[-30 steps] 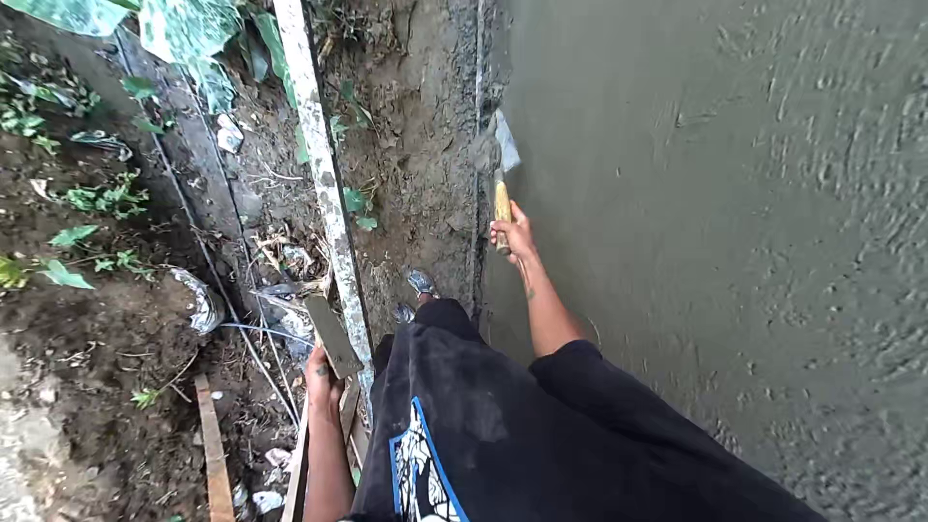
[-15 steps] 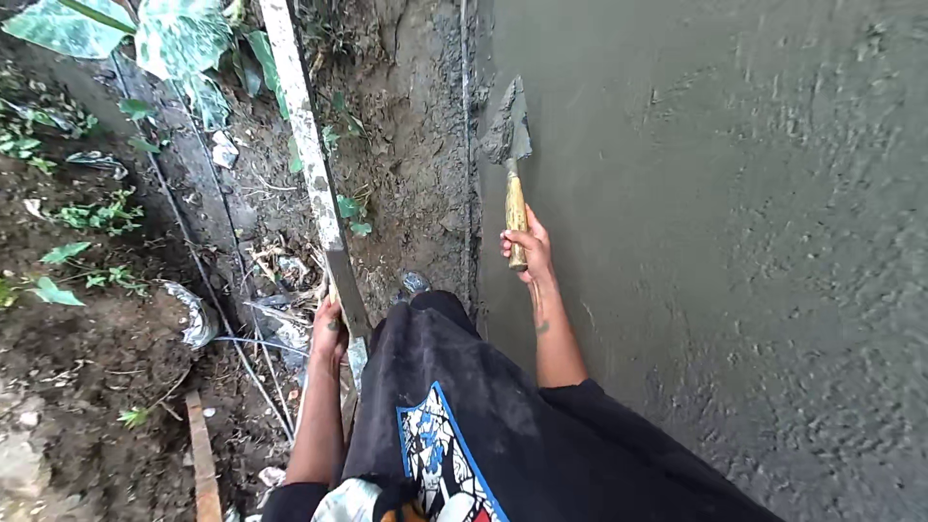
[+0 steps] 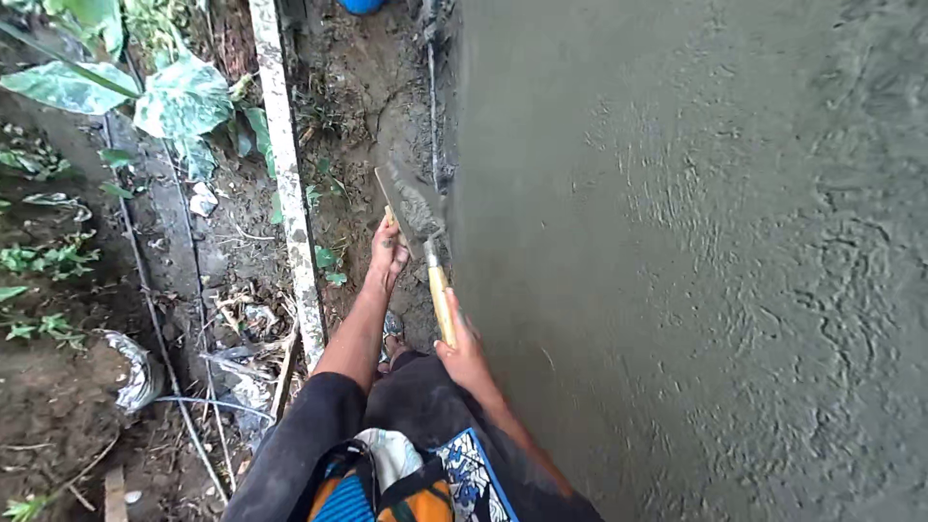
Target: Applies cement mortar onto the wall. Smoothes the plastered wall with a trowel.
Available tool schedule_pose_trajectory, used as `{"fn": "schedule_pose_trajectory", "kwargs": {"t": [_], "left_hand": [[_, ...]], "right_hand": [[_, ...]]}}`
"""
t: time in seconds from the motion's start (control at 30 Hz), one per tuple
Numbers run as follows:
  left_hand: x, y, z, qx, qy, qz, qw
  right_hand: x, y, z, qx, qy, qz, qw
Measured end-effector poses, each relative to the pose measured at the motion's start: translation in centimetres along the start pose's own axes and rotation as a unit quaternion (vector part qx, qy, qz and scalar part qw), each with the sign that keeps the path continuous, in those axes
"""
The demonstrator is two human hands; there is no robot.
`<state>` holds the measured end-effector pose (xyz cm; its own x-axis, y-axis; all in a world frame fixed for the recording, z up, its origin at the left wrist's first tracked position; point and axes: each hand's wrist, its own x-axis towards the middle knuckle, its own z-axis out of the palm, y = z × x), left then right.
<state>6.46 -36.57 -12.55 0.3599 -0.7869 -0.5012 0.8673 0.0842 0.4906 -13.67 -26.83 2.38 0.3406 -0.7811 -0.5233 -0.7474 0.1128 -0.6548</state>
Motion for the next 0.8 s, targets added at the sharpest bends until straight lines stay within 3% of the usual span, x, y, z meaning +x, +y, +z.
{"fn": "schedule_pose_trajectory", "kwargs": {"t": [0.1,0.23,0.33,0.43,0.5,0.57,0.7,0.8], "left_hand": [[0.9,-1.8,-0.2,-0.052,-0.021,0.017,0.998],[1.8,-3.2,1.0,-0.128,-0.071,0.03,0.989],[2.2,-3.2,1.6,-0.176,-0.088,0.014,0.98],[2.6,-2.0,-0.3,-0.175,-0.108,0.01,0.979],[2.4,-0.7,-2.2,-0.155,-0.103,0.015,0.982],[1.6,1.6,-3.6,-0.138,-0.085,0.021,0.987],[0.0,5.8,-6.6,-0.119,-0.052,0.067,0.989],[0.1,9.5,-6.7,-0.165,-0.057,0.065,0.983]], "right_hand": [[-1.6,-1.5,-0.3,-0.078,0.009,0.017,0.997],[-5.2,-2.0,-1.1,-0.121,0.065,-0.035,0.99],[-6.4,-2.4,-2.2,-0.105,0.167,-0.108,0.974],[-4.5,-1.1,-2.8,-0.046,0.241,-0.164,0.956],[-1.7,1.3,-2.9,0.069,0.187,-0.127,0.972],[2.2,4.1,-2.1,0.152,0.123,-0.037,0.98],[9.3,10.5,0.8,0.04,-0.002,0.201,0.979],[10.7,12.6,2.2,0.023,0.013,0.233,0.972]]}}
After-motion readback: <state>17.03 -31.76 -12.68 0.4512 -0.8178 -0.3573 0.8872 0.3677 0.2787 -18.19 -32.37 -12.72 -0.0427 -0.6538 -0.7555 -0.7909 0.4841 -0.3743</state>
